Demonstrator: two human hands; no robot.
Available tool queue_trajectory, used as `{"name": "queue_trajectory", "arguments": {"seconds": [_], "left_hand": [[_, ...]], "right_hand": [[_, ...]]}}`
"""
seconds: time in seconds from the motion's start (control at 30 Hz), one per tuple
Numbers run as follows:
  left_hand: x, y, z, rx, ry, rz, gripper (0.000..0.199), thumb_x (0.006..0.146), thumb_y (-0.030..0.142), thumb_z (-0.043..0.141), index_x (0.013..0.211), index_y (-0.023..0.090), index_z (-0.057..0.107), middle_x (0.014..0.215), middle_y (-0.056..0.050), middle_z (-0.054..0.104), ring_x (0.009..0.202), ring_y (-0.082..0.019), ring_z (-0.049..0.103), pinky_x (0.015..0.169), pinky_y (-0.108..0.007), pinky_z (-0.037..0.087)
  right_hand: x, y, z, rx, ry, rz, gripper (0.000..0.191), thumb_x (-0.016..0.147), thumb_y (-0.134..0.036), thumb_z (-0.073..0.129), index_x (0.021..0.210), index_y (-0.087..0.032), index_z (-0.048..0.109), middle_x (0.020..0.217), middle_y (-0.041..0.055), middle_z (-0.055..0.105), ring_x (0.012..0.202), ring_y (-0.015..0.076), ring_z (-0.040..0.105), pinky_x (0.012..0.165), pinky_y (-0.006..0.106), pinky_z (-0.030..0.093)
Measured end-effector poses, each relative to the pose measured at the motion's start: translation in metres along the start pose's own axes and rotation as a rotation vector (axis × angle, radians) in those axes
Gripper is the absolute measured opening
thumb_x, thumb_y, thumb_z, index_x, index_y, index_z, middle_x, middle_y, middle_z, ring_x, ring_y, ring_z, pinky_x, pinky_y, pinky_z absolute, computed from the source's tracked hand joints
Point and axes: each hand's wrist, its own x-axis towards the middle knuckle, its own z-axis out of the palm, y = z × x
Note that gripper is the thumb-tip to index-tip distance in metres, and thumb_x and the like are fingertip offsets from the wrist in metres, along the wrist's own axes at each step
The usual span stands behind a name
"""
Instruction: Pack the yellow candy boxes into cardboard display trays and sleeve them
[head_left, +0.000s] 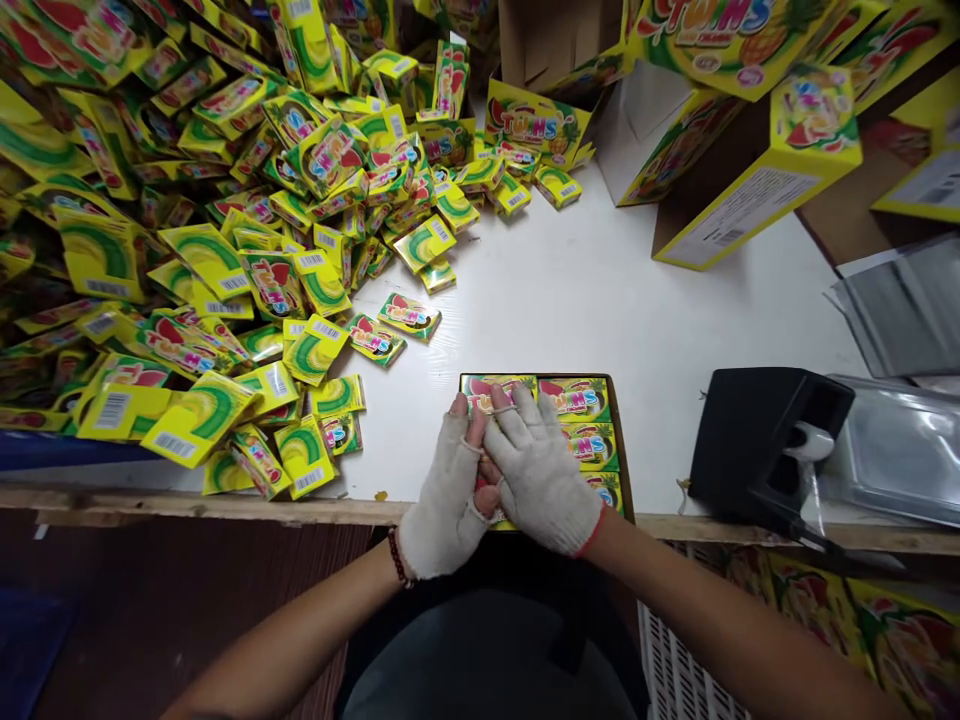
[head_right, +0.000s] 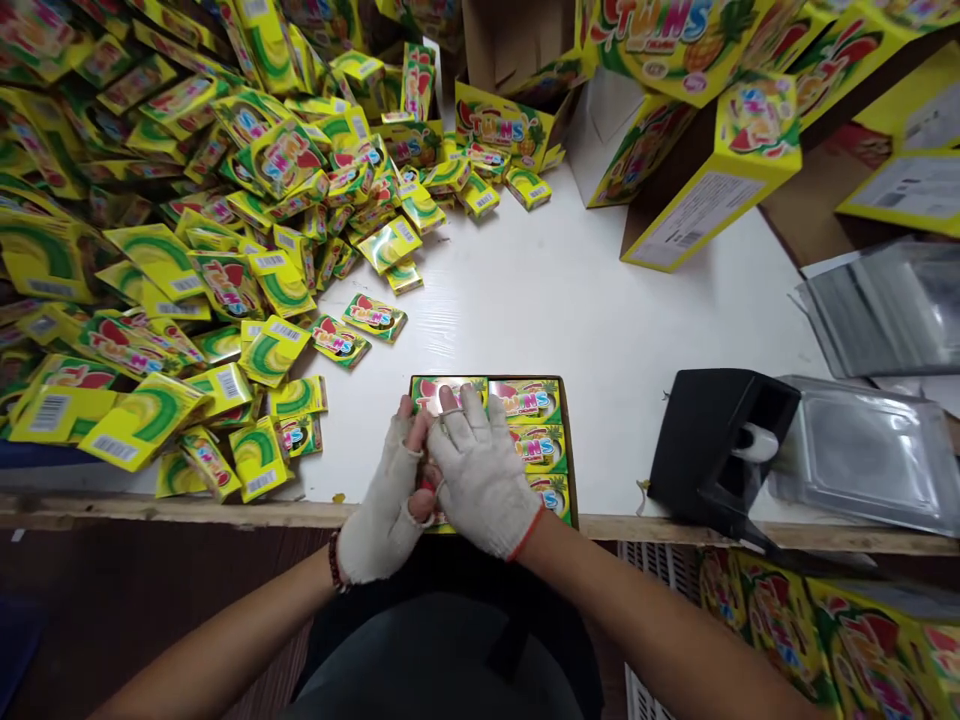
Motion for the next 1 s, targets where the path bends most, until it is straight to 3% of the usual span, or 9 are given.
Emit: {"name": "queue_trajectory", "arguments": {"seconds": [0.13, 0.23, 0.33, 0.43, 0.53, 0.67, 0.73, 0.83, 1.0], "left_hand": [[0.033, -0.038, -0.008, 0.081, 0.128, 0.034, 0.069, 0.1, 0.058, 0.025, 0.159, 0.026, 0.01, 0.167, -0.016, 0.008, 0.154, -0.032, 0.012, 0.122, -0.057, 0.023], [0.088, -0.081, -0.042, 0.406, 0.137, -0.077, 0.062, 0.094, 0.039, 0.055, 0.15, 0.02, 0.036, 0.163, -0.016, 0.023, 0.153, -0.037, 0.015, 0.123, -0.06, 0.019], [0.14, -0.113, -0.074, 0.598, 0.004, -0.134, 0.043, 0.083, 0.023, 0.064, 0.125, 0.014, 0.058, 0.134, -0.015, 0.057, 0.143, -0.04, 0.033, 0.117, -0.071, 0.013], [0.169, -0.125, -0.09, 0.608, -0.066, -0.12, 0.021, 0.075, 0.013, 0.068, 0.095, 0.012, 0.064, 0.097, -0.008, 0.066, 0.116, -0.033, 0.055, 0.11, -0.072, 0.028], [0.171, -0.111, -0.091, 0.6, 0.002, -0.106, 0.029, 0.075, 0.019, 0.07, 0.102, 0.012, 0.063, 0.1, -0.007, 0.062, 0.106, -0.027, 0.058, 0.102, -0.054, 0.046], [0.136, -0.049, -0.076, 0.46, 0.065, 0.066, 0.06, 0.078, 0.032, 0.071, 0.132, 0.015, 0.049, 0.12, -0.007, 0.058, 0.117, -0.023, 0.054, 0.103, -0.043, 0.048], [0.111, -0.012, -0.062, 0.249, 0.034, 0.182, 0.071, 0.079, 0.034, 0.073, 0.14, 0.016, 0.041, 0.128, -0.01, 0.057, 0.113, -0.021, 0.059, 0.1, -0.04, 0.051], [0.077, 0.029, -0.039, 0.022, -0.016, 0.196, 0.075, 0.083, 0.043, 0.072, 0.144, 0.02, 0.037, 0.13, -0.012, 0.058, 0.114, -0.024, 0.061, 0.098, -0.041, 0.053], [0.042, 0.037, -0.022, 0.197, -0.112, 0.269, 0.078, 0.09, 0.048, 0.06, 0.154, 0.019, 0.026, 0.147, -0.02, 0.047, 0.136, -0.034, 0.046, 0.112, -0.055, 0.04]], "right_hand": [[0.007, -0.01, 0.006, -0.11, -0.055, 0.012, 0.058, 0.093, -0.032, 0.056, 0.147, -0.012, 0.049, 0.158, 0.0214, 0.034, 0.148, 0.0446, 0.024, 0.118, 0.069, 0.014], [0.011, -0.009, 0.002, -0.128, -0.056, -0.003, 0.059, 0.093, -0.039, 0.059, 0.146, -0.016, 0.05, 0.158, 0.0203, 0.036, 0.147, 0.0442, 0.027, 0.117, 0.069, 0.014], [0.011, -0.008, 0.003, -0.13, -0.026, -0.007, 0.057, 0.093, -0.042, 0.059, 0.144, -0.018, 0.052, 0.158, 0.0181, 0.037, 0.147, 0.0414, 0.029, 0.117, 0.068, 0.017], [0.011, -0.001, 0.01, -0.079, 0.043, -0.018, 0.054, 0.091, -0.043, 0.062, 0.139, -0.017, 0.057, 0.154, 0.0177, 0.044, 0.146, 0.0405, 0.031, 0.117, 0.067, 0.02], [0.011, 0.014, 0.01, 0.056, 0.222, -0.052, 0.053, 0.095, -0.035, 0.054, 0.143, -0.014, 0.049, 0.151, 0.0177, 0.047, 0.147, 0.0342, 0.031, 0.119, 0.059, 0.027], [0.012, 0.03, -0.025, 0.164, 0.509, -0.096, 0.062, 0.096, -0.03, 0.047, 0.154, -0.02, 0.029, 0.158, 0.0153, 0.034, 0.152, 0.0285, 0.022, 0.118, 0.056, 0.031], [0.013, 0.032, -0.051, 0.122, 0.426, -0.174, 0.072, 0.089, -0.032, 0.058, 0.155, -0.026, 0.029, 0.158, 0.0117, 0.034, 0.151, 0.034, 0.021, 0.116, 0.062, 0.03], [0.004, 0.033, -0.082, 0.081, 0.168, -0.339, 0.077, 0.083, -0.022, 0.06, 0.154, -0.027, 0.032, 0.143, 0.0121, 0.05, 0.134, 0.0333, 0.045, 0.106, 0.056, 0.042], [-0.04, 0.053, -0.092, -0.195, -0.062, -0.292, 0.06, 0.086, -0.032, 0.065, 0.142, -0.015, 0.051, 0.103, 0.0142, 0.062, 0.089, 0.0276, 0.058, 0.073, 0.042, 0.05]]}}
